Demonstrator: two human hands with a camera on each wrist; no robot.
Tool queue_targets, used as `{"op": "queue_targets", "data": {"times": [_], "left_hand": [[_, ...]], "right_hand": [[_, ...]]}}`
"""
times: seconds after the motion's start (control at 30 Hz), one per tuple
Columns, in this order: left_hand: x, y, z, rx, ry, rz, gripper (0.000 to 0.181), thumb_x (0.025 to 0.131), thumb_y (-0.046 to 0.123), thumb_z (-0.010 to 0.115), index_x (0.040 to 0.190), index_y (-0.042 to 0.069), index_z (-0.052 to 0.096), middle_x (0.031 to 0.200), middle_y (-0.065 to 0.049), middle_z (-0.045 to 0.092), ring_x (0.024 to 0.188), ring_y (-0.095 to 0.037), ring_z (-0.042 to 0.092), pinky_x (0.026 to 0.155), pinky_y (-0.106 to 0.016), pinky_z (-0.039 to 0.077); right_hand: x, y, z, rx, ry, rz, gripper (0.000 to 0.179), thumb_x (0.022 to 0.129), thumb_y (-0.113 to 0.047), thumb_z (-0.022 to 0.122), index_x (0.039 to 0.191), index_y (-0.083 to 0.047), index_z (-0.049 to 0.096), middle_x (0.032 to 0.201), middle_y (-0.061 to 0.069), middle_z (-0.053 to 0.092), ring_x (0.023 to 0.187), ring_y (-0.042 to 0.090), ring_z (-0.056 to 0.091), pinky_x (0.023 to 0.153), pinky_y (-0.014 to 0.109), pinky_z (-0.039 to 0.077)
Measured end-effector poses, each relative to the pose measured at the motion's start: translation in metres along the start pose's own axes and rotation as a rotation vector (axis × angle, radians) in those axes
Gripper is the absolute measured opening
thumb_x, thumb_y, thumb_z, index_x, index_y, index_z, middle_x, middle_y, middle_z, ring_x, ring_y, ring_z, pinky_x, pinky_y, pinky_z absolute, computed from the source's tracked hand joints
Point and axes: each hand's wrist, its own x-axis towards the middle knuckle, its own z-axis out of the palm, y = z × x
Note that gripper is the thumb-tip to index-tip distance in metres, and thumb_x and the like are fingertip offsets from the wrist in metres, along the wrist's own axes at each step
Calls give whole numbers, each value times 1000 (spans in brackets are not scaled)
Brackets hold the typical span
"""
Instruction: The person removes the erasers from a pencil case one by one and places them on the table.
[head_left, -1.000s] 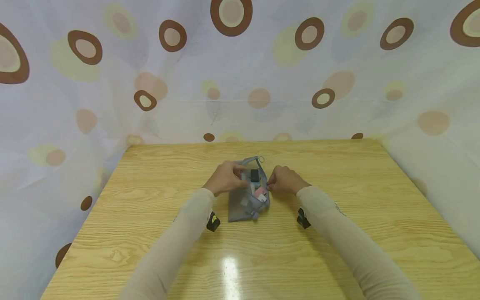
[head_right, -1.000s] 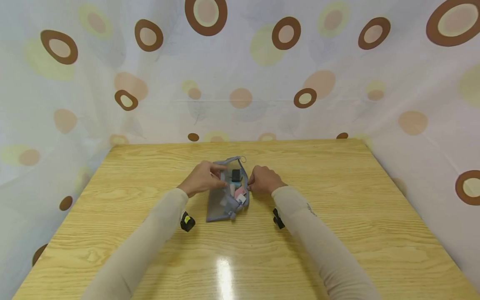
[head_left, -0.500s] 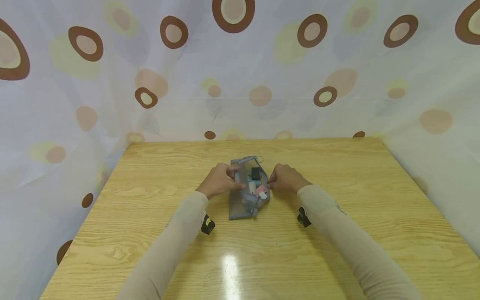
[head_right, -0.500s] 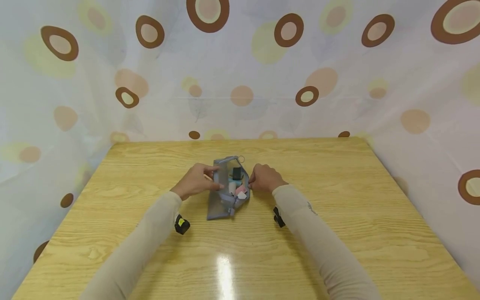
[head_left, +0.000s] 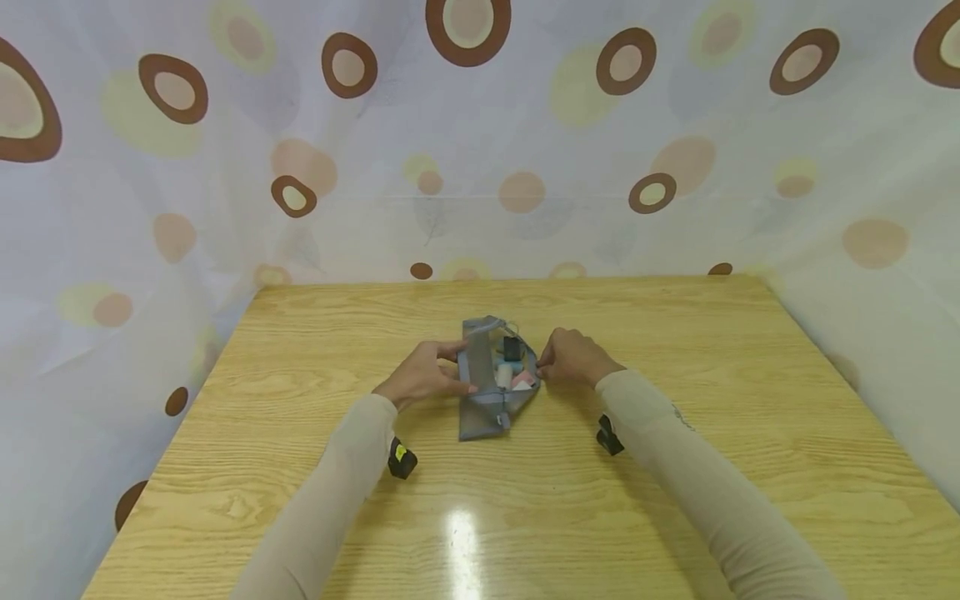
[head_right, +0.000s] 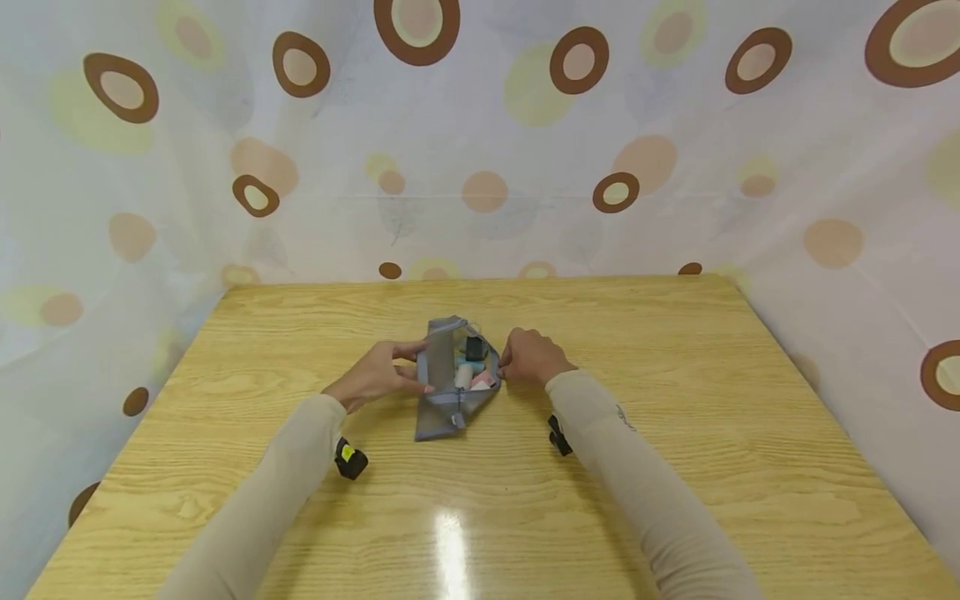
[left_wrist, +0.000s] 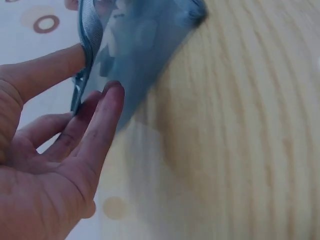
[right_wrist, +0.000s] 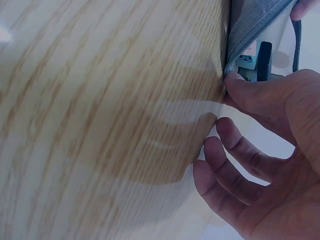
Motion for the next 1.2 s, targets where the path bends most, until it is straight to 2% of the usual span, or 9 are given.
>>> {"op": "queue_targets", "data": {"times": [0.1,0.3,0.47,0.6,0.7,0.87,0.97,1.2], "left_hand": [[-1,-8,1,-32,-32,-5,89,82,4,83,156,1,34,133,-18,52,114,-33,67,99,-43,54],[-2,-17,3,-53,-46,-24,89,84,4,82,157,2,32,139,-19,48,111,-32,68,91,-37,58],[-2,-19,6,-89,-48,-6,86,86,4,79,158,2,31,139,-21,47,110,-32,68,96,-38,55],[-5,-17,12,-141,-24,-22,85,88,5,77,158,4,31,136,-21,52,112,-30,68,97,-37,55],[-6,-16,13,-138,-19,-19,84,88,6,76,159,4,30,134,-20,53,114,-31,67,96,-36,55],[-5,-21,8,-138,-74,-4,89,88,5,78,159,1,25,141,-21,45,119,-35,64,98,-37,55],[-4,-25,4,-144,-107,-17,91,88,3,78,160,0,21,145,-21,41,118,-33,65,99,-37,54],[-2,-23,2,-120,-127,-15,93,87,-4,76,160,-1,19,150,-23,37,115,-33,66,100,-37,53]], "right_hand": [[-1,0,0,4,-3,6,19,93,-15,75,106,-1,79,111,16,74,112,40,66,96,53,53],[0,2,1,3,-3,6,18,93,-15,75,104,-2,79,110,15,75,111,39,67,95,53,54],[1,3,2,9,-2,13,19,93,-15,76,105,-2,79,109,15,75,111,39,67,94,54,54],[0,4,1,6,-3,22,19,93,-16,76,105,-2,79,110,15,75,111,39,67,94,54,54],[1,4,1,4,-4,26,20,93,-16,75,106,-2,79,111,15,74,111,39,67,94,54,54],[1,3,2,17,-7,24,20,93,-16,75,106,-2,79,111,16,74,111,40,66,95,54,54],[1,2,2,19,-7,17,19,93,-16,75,105,-2,79,111,16,74,112,40,66,95,54,54],[1,-1,0,15,2,11,20,93,-14,75,106,-1,79,112,17,74,112,41,66,95,55,54]]}}
